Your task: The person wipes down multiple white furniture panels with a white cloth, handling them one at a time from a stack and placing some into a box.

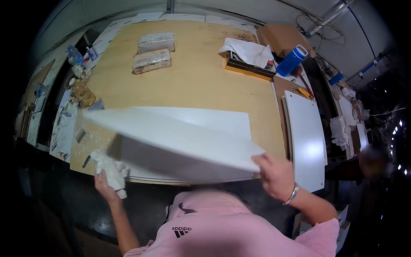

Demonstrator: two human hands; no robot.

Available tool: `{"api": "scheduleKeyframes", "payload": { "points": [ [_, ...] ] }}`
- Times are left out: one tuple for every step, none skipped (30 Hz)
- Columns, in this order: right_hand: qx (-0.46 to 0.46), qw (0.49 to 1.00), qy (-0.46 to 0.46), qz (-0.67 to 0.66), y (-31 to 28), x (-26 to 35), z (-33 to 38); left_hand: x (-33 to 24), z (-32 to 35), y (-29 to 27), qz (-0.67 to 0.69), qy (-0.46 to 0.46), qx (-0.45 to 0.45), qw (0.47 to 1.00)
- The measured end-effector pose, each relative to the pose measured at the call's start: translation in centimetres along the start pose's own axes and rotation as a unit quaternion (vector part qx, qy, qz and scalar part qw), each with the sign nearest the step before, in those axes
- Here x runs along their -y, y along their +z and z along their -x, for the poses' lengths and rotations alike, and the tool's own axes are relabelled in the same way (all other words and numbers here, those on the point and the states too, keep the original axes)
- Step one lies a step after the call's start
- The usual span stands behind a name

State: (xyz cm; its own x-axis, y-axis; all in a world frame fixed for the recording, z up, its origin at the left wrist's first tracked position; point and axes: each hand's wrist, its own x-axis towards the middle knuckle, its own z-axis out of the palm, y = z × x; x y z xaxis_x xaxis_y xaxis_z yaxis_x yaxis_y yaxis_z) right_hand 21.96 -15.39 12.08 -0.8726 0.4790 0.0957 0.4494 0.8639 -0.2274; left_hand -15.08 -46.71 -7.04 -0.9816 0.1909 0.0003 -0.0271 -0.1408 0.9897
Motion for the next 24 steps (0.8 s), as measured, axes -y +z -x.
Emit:
{"api": "scheduleKeyframes", "payload": {
  "points": [
    [-0.03,0.999,0.035,0.029,-1.7,0.4,-1.4,0.0,1.5,3.0,0.008,-0.071,0.054,0.996],
    [-0.043,0.996,0.071,0.029,-2.6,0.2,-2.6,0.9,3.4,6.3,0.148,-0.163,0.093,0.971],
    [-0.06,0.992,0.105,0.025,-3.6,-0.2,-3.7,4.3,4.0,7.2,0.148,-0.202,0.209,0.945],
    [-0.076,0.987,0.138,0.02,-4.2,-0.5,-4.6,6.0,5.3,9.5,0.205,-0.34,0.243,0.885],
    [-0.076,0.984,0.16,0.007,-4.2,-0.9,-5.1,5.2,7.0,12.6,0.212,-0.409,0.273,0.844],
    [-0.075,0.981,0.178,-0.009,-3.8,-1.5,-5.7,6.4,8.2,14.1,0.187,-0.433,0.305,0.827],
    [-0.072,0.977,0.2,-0.023,-3.2,-2.5,-6.1,5.7,9.7,16.5,0.161,-0.432,0.317,0.829],
    [-0.077,0.97,0.226,-0.034,-2.3,-4.1,-6.2,6.0,10.3,17.3,0.183,-0.457,0.325,0.808],
    [-0.059,0.967,0.245,-0.036,-1.5,-5.7,-6.4,6.6,10.6,17.6,0.204,-0.481,0.33,0.786],
    [-0.041,0.963,0.265,-0.035,-1.0,-7.2,-6.3,7.3,10.4,17.4,0.11,-0.415,0.398,0.811],
    [-0.022,0.958,0.285,-0.036,-0.4,-9.0,-6.3,8.1,9.8,16.7,0.014,-0.341,0.457,0.821],
    [-0.013,0.955,0.291,-0.061,0.4,-10.9,-5.8,8.2,9.1,15.9,-0.086,-0.249,0.505,0.822],
    [0.004,0.948,0.308,-0.083,1.7,-13.1,-4.9,7.5,8.3,15.5,-0.088,-0.227,0.483,0.841],
    [0.021,0.939,0.328,-0.106,3.1,-15.2,-3.8,5.6,7.3,15.2,-0.091,-0.206,0.462,0.858],
    [0.027,0.933,0.339,-0.121,4.7,-16.8,-2.8,3.5,6.5,15.1,-0.096,-0.184,0.44,0.874],
    [0.033,0.927,0.349,-0.134,6.3,-18.2,-1.8,1.1,6.5,16.2,-0.079,-0.139,0.417,0.895],
    [0.045,0.922,0.353,-0.151,8.0,-19.1,-1.3,-1.5,7.2,17.8,-0.067,-0.096,0.385,0.916],
    [0.046,0.918,0.36,-0.162,9.4,-19.0,-1.2,-3.8,8.7,19.3,-0.057,-0.05,0.349,0.934],
    [0.044,0.919,0.355,-0.164,10.6,-19.0,-0.9,-5.3,11.0,21.3,-0.079,-0.014,0.418,0.905],
    [0.041,0.921,0.349,-0.165,11.5,-18.8,-0.6,-4.4,13.3,23.1,-0.107,0.209,0.489,0.84],
    [0.036,0.923,0.345,-0.166,12.0,-18.8,-0.6,-4.4,16.5,24.7,-0.159,0.224,0.597,0.754],
    [0.05,0.919,0.353,-0.166,12.0,-18.0,-0.9,-2.1,19.7,26.6,-0.082,0.354,0.637,0.68],
    [0.048,0.919,0.35,-0.176,11.6,-17.3,-1.1,-2.1,22.2,27.6,-0.15,0.408,0.678,0.593],
    [0.045,0.918,0.346,-0.187,10.9,-16.5,-1.3,-0.3,22.6,29.0,-0.164,0.434,0.711,0.529]
  ]
}}
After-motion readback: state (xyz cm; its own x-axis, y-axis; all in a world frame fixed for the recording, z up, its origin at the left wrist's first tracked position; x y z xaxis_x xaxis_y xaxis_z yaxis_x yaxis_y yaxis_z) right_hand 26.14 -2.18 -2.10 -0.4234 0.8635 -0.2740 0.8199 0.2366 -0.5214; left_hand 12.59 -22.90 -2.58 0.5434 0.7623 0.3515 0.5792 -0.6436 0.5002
